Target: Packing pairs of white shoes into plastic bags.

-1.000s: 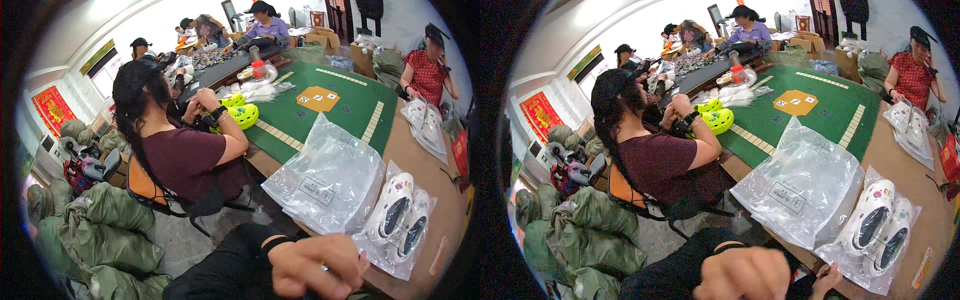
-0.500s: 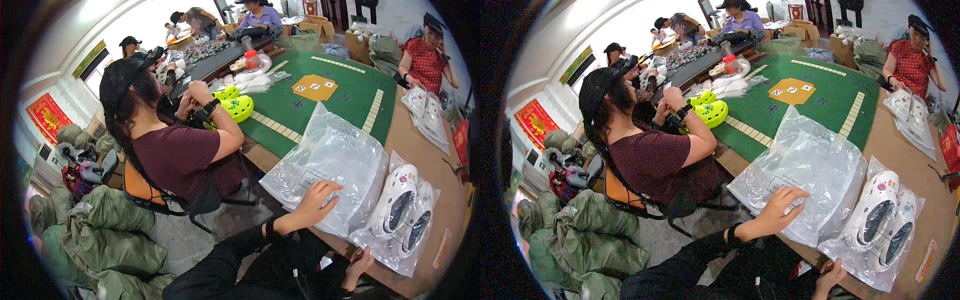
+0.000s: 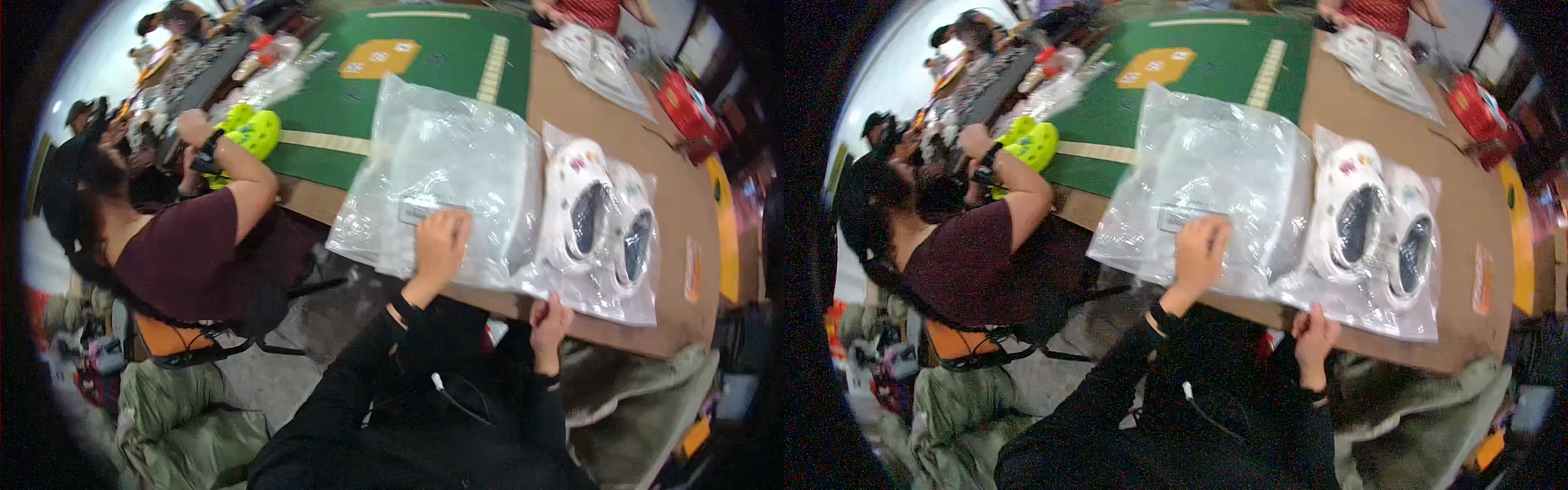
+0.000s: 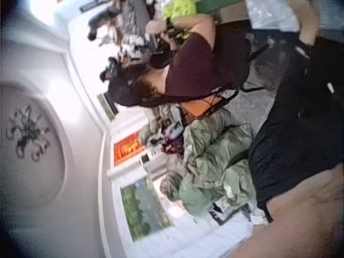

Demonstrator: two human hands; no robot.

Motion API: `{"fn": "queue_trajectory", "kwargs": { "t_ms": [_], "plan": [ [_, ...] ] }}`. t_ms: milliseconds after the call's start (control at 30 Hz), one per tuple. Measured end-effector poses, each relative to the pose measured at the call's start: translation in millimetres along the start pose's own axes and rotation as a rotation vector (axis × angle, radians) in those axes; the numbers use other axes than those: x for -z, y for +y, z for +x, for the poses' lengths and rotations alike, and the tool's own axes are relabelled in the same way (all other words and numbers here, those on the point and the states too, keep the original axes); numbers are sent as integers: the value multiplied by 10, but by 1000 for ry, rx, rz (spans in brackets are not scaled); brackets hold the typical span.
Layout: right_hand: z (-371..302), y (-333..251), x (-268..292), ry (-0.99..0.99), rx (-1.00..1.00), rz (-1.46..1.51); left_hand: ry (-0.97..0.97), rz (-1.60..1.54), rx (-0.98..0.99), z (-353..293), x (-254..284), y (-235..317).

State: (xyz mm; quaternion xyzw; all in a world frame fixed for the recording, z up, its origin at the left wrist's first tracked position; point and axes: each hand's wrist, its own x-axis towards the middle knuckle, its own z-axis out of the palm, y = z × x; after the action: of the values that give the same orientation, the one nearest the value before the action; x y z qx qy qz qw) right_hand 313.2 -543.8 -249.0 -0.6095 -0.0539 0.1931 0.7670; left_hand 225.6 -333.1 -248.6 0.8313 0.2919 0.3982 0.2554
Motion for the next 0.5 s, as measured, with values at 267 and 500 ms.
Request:
{"fn": "queue_trajectory", "kwargs": {
  "t_ms": [267, 500],
  "plan": [
    [-259, -61, -138, -485, 274, -263, 12, -109, -1, -23, -86, 77],
    [-451, -297, -725, -537, 651, -725, -37, -179, 50, -39, -17, 119]
  ]
}}
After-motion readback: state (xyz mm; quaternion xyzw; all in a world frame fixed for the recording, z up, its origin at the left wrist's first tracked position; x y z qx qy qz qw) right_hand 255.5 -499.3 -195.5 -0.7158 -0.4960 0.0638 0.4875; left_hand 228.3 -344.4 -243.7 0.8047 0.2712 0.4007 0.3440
